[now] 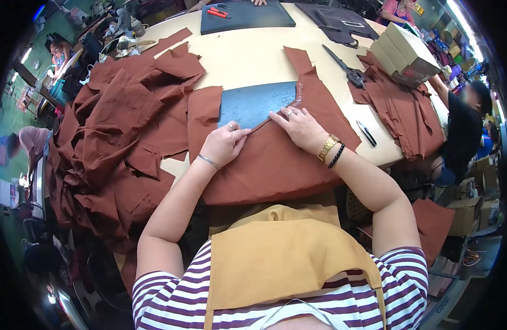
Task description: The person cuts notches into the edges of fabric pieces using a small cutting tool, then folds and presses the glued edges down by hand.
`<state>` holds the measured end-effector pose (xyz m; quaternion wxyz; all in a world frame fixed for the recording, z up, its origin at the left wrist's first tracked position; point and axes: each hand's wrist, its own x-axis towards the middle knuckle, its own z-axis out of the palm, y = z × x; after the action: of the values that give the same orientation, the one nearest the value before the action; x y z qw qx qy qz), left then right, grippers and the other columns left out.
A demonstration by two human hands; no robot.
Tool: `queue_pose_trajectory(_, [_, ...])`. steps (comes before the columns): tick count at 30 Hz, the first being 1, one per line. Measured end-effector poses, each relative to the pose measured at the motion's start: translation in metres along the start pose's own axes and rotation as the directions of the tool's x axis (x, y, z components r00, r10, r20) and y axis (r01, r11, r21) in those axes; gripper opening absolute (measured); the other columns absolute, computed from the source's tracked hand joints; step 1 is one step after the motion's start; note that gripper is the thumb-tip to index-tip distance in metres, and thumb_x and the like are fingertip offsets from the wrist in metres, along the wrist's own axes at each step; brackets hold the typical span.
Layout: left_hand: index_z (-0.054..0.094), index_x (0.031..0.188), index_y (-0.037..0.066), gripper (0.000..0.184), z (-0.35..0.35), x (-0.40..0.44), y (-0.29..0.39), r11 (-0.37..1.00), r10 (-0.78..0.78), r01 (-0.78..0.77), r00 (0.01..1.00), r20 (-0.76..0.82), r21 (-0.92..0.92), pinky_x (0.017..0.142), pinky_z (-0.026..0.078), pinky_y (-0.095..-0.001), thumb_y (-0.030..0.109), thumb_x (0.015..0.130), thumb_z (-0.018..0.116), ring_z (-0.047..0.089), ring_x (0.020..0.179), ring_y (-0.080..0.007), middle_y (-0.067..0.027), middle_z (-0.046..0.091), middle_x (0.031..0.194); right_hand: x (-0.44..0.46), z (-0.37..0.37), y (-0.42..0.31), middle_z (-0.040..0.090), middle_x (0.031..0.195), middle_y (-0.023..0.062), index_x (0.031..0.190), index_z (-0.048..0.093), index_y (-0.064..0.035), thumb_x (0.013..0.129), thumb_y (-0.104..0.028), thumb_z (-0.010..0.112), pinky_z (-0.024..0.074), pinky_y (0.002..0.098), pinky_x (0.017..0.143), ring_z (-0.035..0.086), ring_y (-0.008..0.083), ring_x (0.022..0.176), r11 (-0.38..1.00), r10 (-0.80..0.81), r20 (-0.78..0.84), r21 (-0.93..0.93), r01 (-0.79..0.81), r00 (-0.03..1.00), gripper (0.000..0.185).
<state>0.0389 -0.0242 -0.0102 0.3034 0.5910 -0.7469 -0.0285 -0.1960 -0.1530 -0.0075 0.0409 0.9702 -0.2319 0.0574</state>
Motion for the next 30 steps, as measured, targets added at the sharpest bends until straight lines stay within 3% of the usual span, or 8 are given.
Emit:
queue_pose_trajectory(8, [0.073,0.097,0.012,0.013,0.002,-0.006,0.005,0.999,-0.001,0.003,0.998,-0.061,0.044,0.064,0.053,-0.0387,0.014,0.087,0.065,0.062,0.070,-0.0296,-0.0102,0.059,0.081,-0.004,-0.024,0.000,0.041,0.146,0.0180,0.144,0.041,-0.0280,0.094,-0.014,0.046,0.0385,0.0670,0.097,0.043,0.0322,0.134,0.964,0.181,0.084,-0.211,-0.160,0.980,0.053])
queue_pose_trajectory(9, [0.073,0.097,0.012,0.013,0.005,-0.007,0.011,0.998,-0.041,0.043,0.997,-0.062,0.038,0.065,0.053,-0.0389,0.014,0.087,0.066,0.063,0.071,-0.0297,-0.0103,0.059,0.081,-0.007,-0.017,0.009,0.050,0.137,0.0184,0.138,0.049,-0.0205,0.091,-0.011,0.050,0.0453,0.0585,0.094,0.053,0.0322,0.124,0.932,0.210,-0.110,-0.278,-0.233,0.972,0.048])
queue_pose_trajectory(13, [0.072,0.097,0.013,0.014,0.027,-0.002,0.037,0.995,-0.102,0.101,0.992,-0.079,-0.012,0.065,0.053,-0.0393,0.017,0.087,0.064,0.063,0.073,-0.0290,-0.0089,0.060,0.083,-0.002,-0.026,-0.011,0.066,0.106,0.0143,0.115,0.062,-0.0061,0.085,-0.006,0.059,0.0519,0.0428,0.083,0.064,0.0336,0.093,0.938,0.079,-0.380,0.342,0.060,0.922,0.030])
queue_pose_trajectory(14, [0.072,0.098,0.014,0.014,0.030,-0.001,0.041,0.995,-0.098,0.100,0.993,-0.069,0.024,0.066,0.052,-0.0398,0.018,0.087,0.064,0.063,0.073,-0.0285,-0.0085,0.060,0.084,-0.007,-0.028,-0.025,0.065,0.108,0.0153,0.117,0.061,-0.0050,0.086,-0.009,0.061,0.0517,0.0429,0.084,0.064,0.0331,0.096,0.911,0.070,-0.267,0.410,0.047,0.961,0.031])
queue_pose_trajectory(23, [0.072,0.096,0.017,0.021,-0.020,-0.008,0.024,0.969,-0.246,0.244,0.941,0.232,0.038,0.086,0.036,-0.0408,0.033,0.082,0.069,0.063,0.084,-0.0177,0.0000,0.066,0.078,-0.022,-0.009,-0.048,0.063,0.115,0.0139,0.116,0.064,-0.0037,0.088,-0.007,0.059,0.0483,0.0409,0.093,0.059,0.0304,0.108,0.937,0.050,-0.302,0.344,0.060,0.952,0.029])
queue_pose_trajectory(26, [0.073,0.093,0.017,0.021,-0.025,-0.010,0.024,0.976,-0.189,0.158,0.957,0.221,0.151,0.093,0.034,-0.0437,0.034,0.082,0.070,0.063,0.088,-0.0181,-0.0004,0.066,0.079,-0.023,-0.011,-0.048,0.062,0.118,0.0148,0.119,0.062,-0.0042,0.086,-0.006,0.058,0.0482,0.0415,0.093,0.058,0.0308,0.110,0.951,0.013,-0.261,0.303,0.069,0.965,0.033])
queue_pose_trajectory(27, [0.073,0.089,0.016,0.019,-0.028,-0.008,0.026,0.974,-0.205,0.175,0.951,0.231,0.144,0.105,0.029,-0.0533,0.034,0.082,0.070,0.063,0.091,-0.0192,-0.0009,0.065,0.078,-0.023,-0.012,-0.047,0.061,0.119,0.0151,0.120,0.062,-0.0047,0.086,-0.006,0.058,0.0478,0.0414,0.094,0.058,0.0311,0.111,0.953,0.006,-0.252,0.295,0.071,0.968,0.034])
queue_pose_trajectory(30, [0.073,0.087,0.016,0.018,-0.034,-0.005,0.029,0.964,-0.230,0.182,0.937,0.265,0.193,0.112,0.019,-0.0624,0.033,0.082,0.070,0.063,0.091,-0.0198,-0.0015,0.065,0.079,-0.024,-0.012,-0.047,0.060,0.121,0.0160,0.121,0.061,-0.0063,0.085,-0.005,0.055,0.0465,0.0413,0.097,0.057,0.0319,0.113,0.964,-0.024,-0.244,0.251,0.087,0.969,0.037])
